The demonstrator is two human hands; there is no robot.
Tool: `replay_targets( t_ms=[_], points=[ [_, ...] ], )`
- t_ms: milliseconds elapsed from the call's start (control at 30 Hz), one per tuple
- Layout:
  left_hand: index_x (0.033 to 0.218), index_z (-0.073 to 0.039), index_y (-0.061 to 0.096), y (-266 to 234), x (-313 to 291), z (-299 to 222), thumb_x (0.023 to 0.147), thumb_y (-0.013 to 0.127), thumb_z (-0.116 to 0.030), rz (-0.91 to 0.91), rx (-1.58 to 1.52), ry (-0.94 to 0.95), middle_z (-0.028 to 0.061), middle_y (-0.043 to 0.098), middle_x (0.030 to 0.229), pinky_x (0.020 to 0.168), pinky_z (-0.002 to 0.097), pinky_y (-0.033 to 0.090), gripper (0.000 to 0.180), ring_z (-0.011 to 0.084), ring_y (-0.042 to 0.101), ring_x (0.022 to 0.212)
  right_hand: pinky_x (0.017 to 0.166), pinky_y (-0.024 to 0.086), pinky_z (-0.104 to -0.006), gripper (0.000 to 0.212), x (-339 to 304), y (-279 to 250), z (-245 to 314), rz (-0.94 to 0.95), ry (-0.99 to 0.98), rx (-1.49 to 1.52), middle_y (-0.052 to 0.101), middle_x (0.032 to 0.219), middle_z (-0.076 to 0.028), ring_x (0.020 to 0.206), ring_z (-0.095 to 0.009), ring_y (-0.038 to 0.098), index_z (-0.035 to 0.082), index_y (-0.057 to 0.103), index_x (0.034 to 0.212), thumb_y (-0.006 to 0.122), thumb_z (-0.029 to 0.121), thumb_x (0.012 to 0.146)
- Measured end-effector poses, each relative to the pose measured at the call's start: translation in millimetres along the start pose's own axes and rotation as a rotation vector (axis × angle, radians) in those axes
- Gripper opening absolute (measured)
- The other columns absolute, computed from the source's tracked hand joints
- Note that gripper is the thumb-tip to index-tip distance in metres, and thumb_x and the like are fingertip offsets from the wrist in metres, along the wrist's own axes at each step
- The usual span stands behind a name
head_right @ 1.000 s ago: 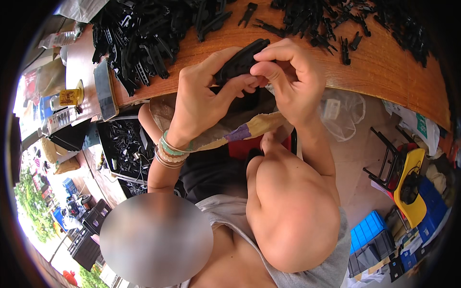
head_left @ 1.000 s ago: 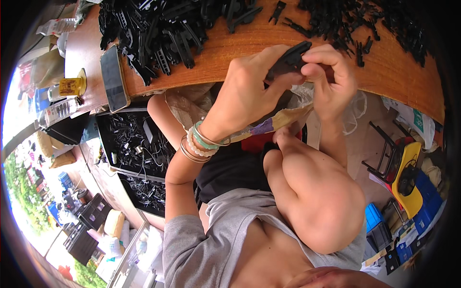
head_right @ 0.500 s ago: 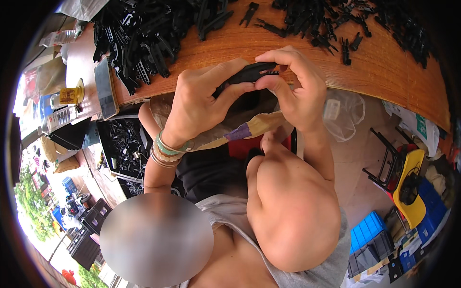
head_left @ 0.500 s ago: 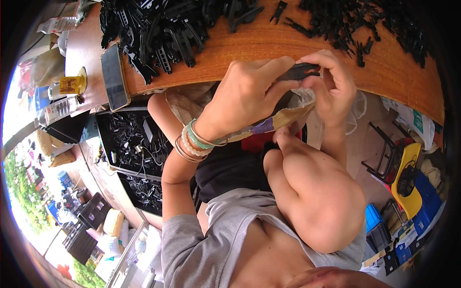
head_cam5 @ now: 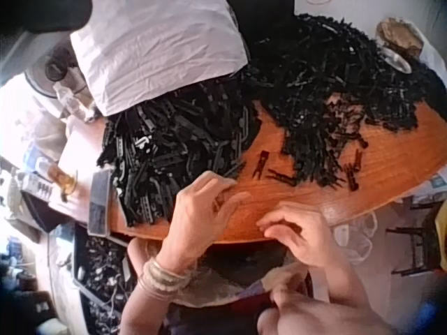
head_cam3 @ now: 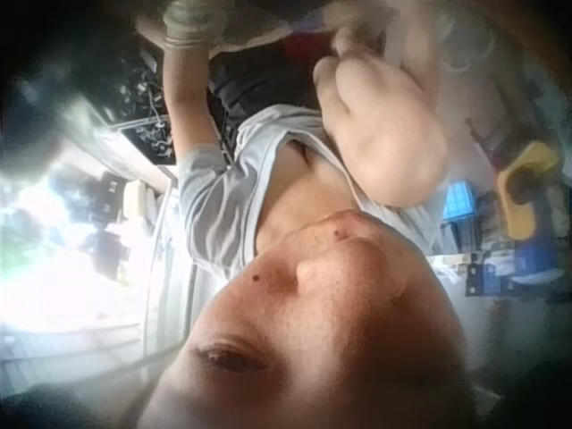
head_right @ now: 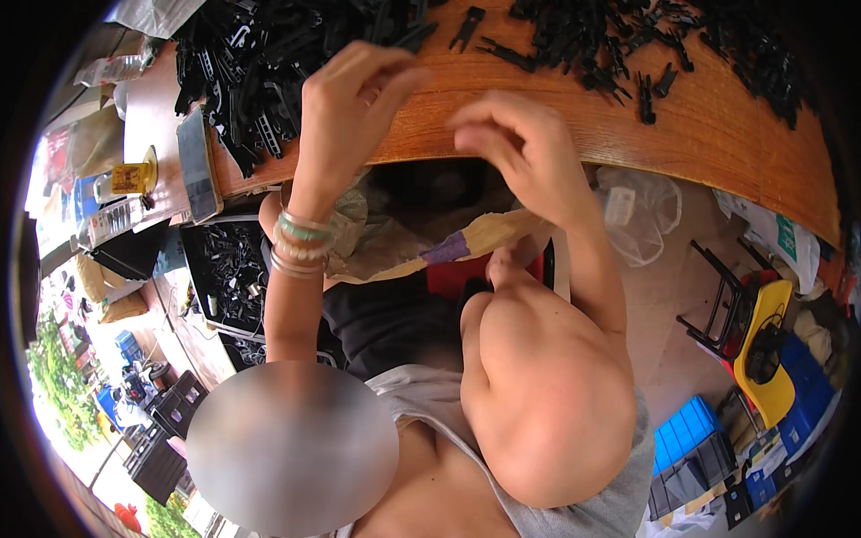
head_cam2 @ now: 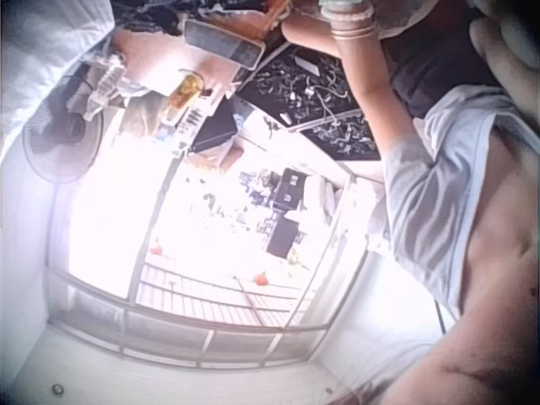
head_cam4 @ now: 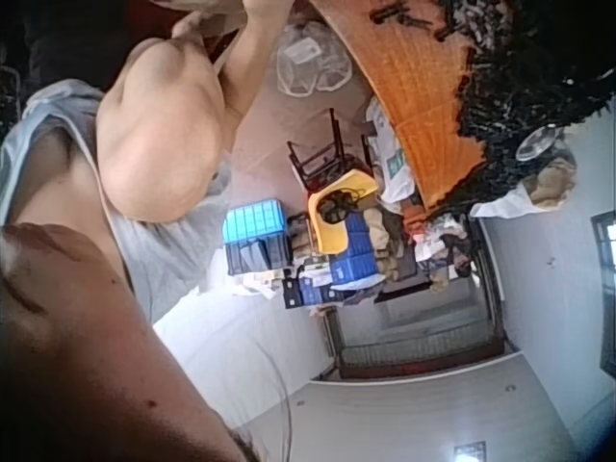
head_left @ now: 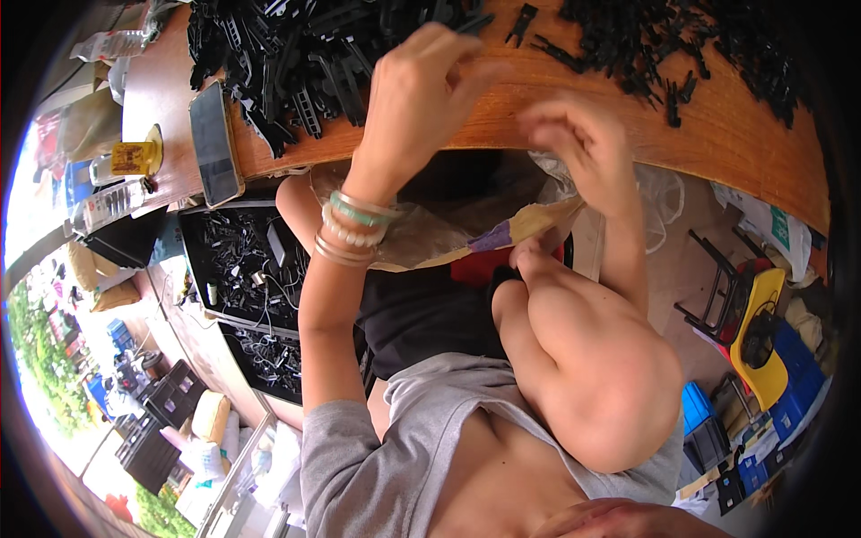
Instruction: The person assembles plastic clips by connecting parts together by hand and dropping the finished pieces into a bag. Then, the person gathers and arranges the remaining plastic components across the table.
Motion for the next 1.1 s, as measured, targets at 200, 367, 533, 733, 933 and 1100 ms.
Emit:
replay_targets(
  t_ms=[200,367,533,733,933,1100],
  points=[
    [0.081,-0.003,0.064,16,16,12,0.076,0.069,-0.007,-0.03,0.429,0.046,0.0079,0.056,0.079,0.059,0.0361,0.048,0.009,0.0273,0.057,0.064,0.07,0.043,-0.0347,0.016,41,-24,0,-0.428,-0.407,-0.966,0.058,0.084,-0.003,0.083,-0.024,0.054,0.005,0.065,0.085,0.074,0.009,0.071],
    [0.084,0.0,0.06,13,-1,4,0.079,0.067,-0.006,-0.166,0.401,0.15,0.0072,0.06,0.081,0.062,0.0321,0.05,0.011,0.0226,0.061,0.066,0.067,0.044,-0.0343,0.022,39,-15,5,-0.459,-0.612,-0.984,0.056,0.08,-0.002,0.077,-0.024,0.053,0.005,0.066,0.089,0.075,0.008,0.069],
    [0.096,0.005,0.055,13,-17,9,0.088,0.059,-0.003,-0.029,-0.58,-0.409,0.0136,0.067,0.08,0.059,0.025,0.05,0.013,0.017,0.066,0.067,0.061,0.049,-0.0174,0.03,24,-14,4,-0.398,-0.314,0.119,0.063,0.092,-0.004,0.073,-0.005,0.059,0.001,0.06,0.114,0.066,0.0,0.085],
    [0.108,0.01,0.058,14,-25,-1,0.091,0.057,-0.012,0.203,-0.896,-0.69,0.0112,0.066,0.077,0.062,0.0242,0.051,0.028,0.0148,0.063,0.063,0.069,0.054,-0.0209,0.03,9,-11,14,-0.095,-0.113,0.358,0.065,0.1,-0.012,0.083,-0.015,0.066,-0.003,0.06,0.115,0.062,-0.003,0.085],
    [0.108,0.011,0.061,14,-26,-10,0.091,0.058,-0.011,0.3,-0.875,-0.689,0.0103,0.065,0.071,0.053,0.0241,0.051,0.029,0.0133,0.062,0.058,0.072,0.055,-0.0214,0.021,6,-17,19,-0.187,-0.238,0.101,0.062,0.099,-0.011,0.085,-0.015,0.064,-0.004,0.066,0.102,0.062,-0.009,0.082],
    [0.105,0.005,0.062,15,-26,-25,0.081,0.065,-0.002,0.096,-0.438,-0.24,0.0166,0.066,0.074,0.054,0.0277,0.05,0.025,0.02,0.063,0.056,0.072,0.054,-0.0222,0.024,4,-15,18,-0.197,-0.227,0.105,0.06,0.099,-0.008,0.085,-0.014,0.062,-0.001,0.067,0.101,0.064,-0.011,0.079]
  ],
)
Point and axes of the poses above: each hand's wrist, its own x-axis towards the middle knuckle, its own y-axis out of the palm, z = x × y, the point moved 5 cm from there along x, towards the middle knuckle
